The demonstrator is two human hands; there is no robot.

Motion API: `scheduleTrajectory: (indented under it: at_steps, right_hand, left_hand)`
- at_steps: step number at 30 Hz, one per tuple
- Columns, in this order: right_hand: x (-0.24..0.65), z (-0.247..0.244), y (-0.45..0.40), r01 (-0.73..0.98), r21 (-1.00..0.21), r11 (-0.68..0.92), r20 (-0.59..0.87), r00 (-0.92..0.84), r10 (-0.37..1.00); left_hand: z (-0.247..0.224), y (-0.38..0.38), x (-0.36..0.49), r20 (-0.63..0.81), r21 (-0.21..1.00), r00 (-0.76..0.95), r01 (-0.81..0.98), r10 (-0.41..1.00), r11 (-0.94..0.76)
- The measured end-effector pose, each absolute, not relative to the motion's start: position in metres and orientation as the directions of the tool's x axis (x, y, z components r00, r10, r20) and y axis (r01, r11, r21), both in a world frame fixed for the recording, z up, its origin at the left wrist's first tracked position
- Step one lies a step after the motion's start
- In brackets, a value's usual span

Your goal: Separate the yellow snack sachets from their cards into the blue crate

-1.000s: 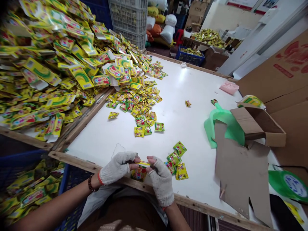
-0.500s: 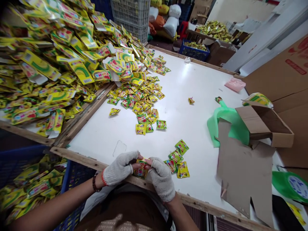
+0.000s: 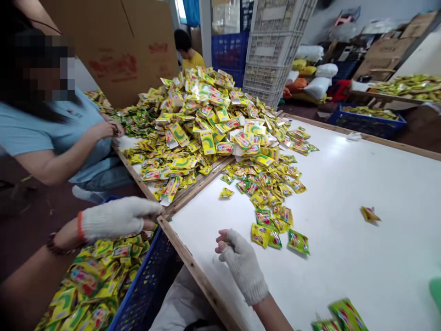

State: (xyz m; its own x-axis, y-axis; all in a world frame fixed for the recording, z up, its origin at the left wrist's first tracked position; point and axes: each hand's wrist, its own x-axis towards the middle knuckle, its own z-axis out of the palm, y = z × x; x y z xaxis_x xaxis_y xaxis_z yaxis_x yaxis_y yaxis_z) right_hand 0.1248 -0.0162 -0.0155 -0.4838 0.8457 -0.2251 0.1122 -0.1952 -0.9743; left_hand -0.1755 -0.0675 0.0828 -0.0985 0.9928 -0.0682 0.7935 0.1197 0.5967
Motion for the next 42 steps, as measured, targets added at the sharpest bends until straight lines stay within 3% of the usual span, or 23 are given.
scheduleTrajectory:
  at_steps: [3,11,14,18,20,23,26,30,33,36,39,42]
  right_hand:
    - [0.062,-0.015,0.015,0.173,-0.971,-0.166,-0.236,-0.566,0.790]
    - [-0.082,-0.012,0.069,0.390,-0.919,0.056,-0.169,-0.516,0.840]
    - [-0.072,-0.011,0.069,0.421,-0.906,0.038,-0.211,-0.528,0.822]
    - [0.012,-0.016,0.075,0.473,-0.880,-0.037,-0.313,-0.520,0.795]
    - [0.061,-0.019,0.087,0.559,-0.829,-0.031,-0.328,-0.440,0.836]
    - [0.100,-0.019,0.105,0.627,-0.768,0.130,-0.003,-0.207,0.978]
    - [0.069,-0.011,0.114,0.645,-0.664,0.378,0.234,-0.301,0.924]
    - [-0.035,-0.001,0.122,0.562,-0.405,0.721,0.274,-0.678,0.682]
    - [-0.091,0.002,0.132,0.568,-0.359,0.741,0.255,-0.704,0.663]
    - [-0.097,-0.001,0.135,0.600,-0.350,0.720,0.235,-0.687,0.687]
    - [-0.055,-0.007,0.120,0.630,-0.361,0.687,0.241,-0.649,0.722]
    - [0.023,-0.019,0.093,0.617,-0.466,0.634,0.281,-0.576,0.768]
  left_hand:
    - [0.063,-0.029,-0.212,0.082,0.438,-0.113,0.897,0.990,0.066]
    - [-0.002,0.039,-0.218,0.277,0.385,-0.097,0.923,0.956,-0.018]
    - [-0.003,0.027,-0.194,0.288,0.398,-0.021,0.912,0.957,-0.100]
    - [0.014,0.012,-0.161,0.297,0.524,0.317,0.735,0.901,-0.431]
    - [0.021,0.011,-0.164,0.334,0.549,0.368,0.673,0.868,-0.496]
    - [0.020,0.019,-0.201,0.307,0.426,0.119,0.870,0.944,-0.249]
    - [0.012,0.026,-0.250,0.242,0.255,-0.153,0.963,0.958,0.090]
    - [0.013,0.023,-0.272,0.263,0.217,-0.223,0.962,0.939,0.167]
    - [0.017,0.015,-0.248,0.294,0.214,-0.247,0.959,0.923,0.189]
    - [0.007,0.000,-0.197,0.284,0.294,-0.212,0.948,0.935,0.126]
    - [-0.015,-0.023,-0.135,0.218,0.490,-0.156,0.871,0.963,0.030]
    - [-0.029,-0.036,-0.095,0.166,0.623,0.036,0.771,0.985,-0.133]
